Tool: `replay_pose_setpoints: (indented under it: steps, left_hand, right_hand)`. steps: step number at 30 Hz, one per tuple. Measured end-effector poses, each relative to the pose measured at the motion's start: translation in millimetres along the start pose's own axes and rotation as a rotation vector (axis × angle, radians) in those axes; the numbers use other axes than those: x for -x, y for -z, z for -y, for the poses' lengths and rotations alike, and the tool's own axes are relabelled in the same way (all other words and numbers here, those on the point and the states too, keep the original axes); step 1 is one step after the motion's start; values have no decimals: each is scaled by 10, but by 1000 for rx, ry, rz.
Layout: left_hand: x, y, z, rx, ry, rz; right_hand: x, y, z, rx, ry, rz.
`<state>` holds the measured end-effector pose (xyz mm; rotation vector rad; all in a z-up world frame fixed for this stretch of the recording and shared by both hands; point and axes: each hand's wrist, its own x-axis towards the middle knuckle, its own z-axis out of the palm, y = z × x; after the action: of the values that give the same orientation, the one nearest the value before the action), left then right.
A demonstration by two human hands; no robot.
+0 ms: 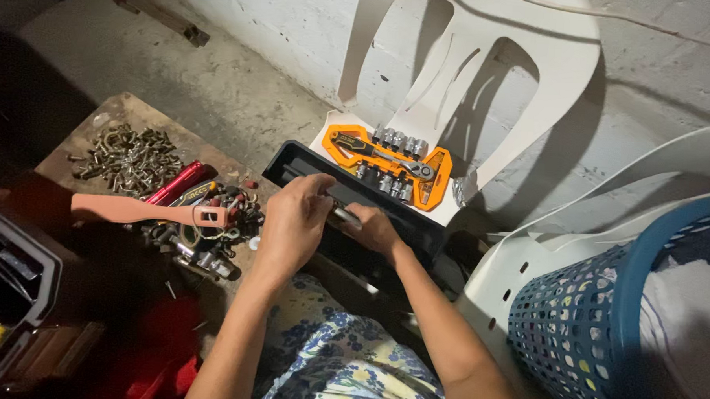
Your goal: The person empties a toolbox, then reorganizes and places tools including sockets, a ratchet, and a screwdriver back into the toolbox compartments. The person closes the toolbox at the end.
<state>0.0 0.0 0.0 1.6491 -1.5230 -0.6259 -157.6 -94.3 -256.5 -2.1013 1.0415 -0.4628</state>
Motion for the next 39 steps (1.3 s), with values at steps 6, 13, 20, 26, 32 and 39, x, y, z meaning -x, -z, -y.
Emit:
replay_pose_setpoints:
  steps: [6,13,20,26,32,39]
  left_hand:
    - [-72,-33,-1,-17,-48,-22]
    - [-133,-40,31,-12,-23,-24]
    - [-349,-387,168,92,16,-6]
    - [-427,-557,230,101,139,10]
    - [-472,-547,286,130,206,21]
    - [-579,-695,414,202,199,22]
  right_hand:
    - [-104,155,-78,129,221,-16]
    - [-342,714,-893,-203,-434,-456]
    - [-313,940,-1398,275,-310,-585]
    - [-557,733,-1209,407,-193,-411]
    - [-488,815,-1305,244,-247,-446]
    - [-591,841,-1974,192,-483,-656]
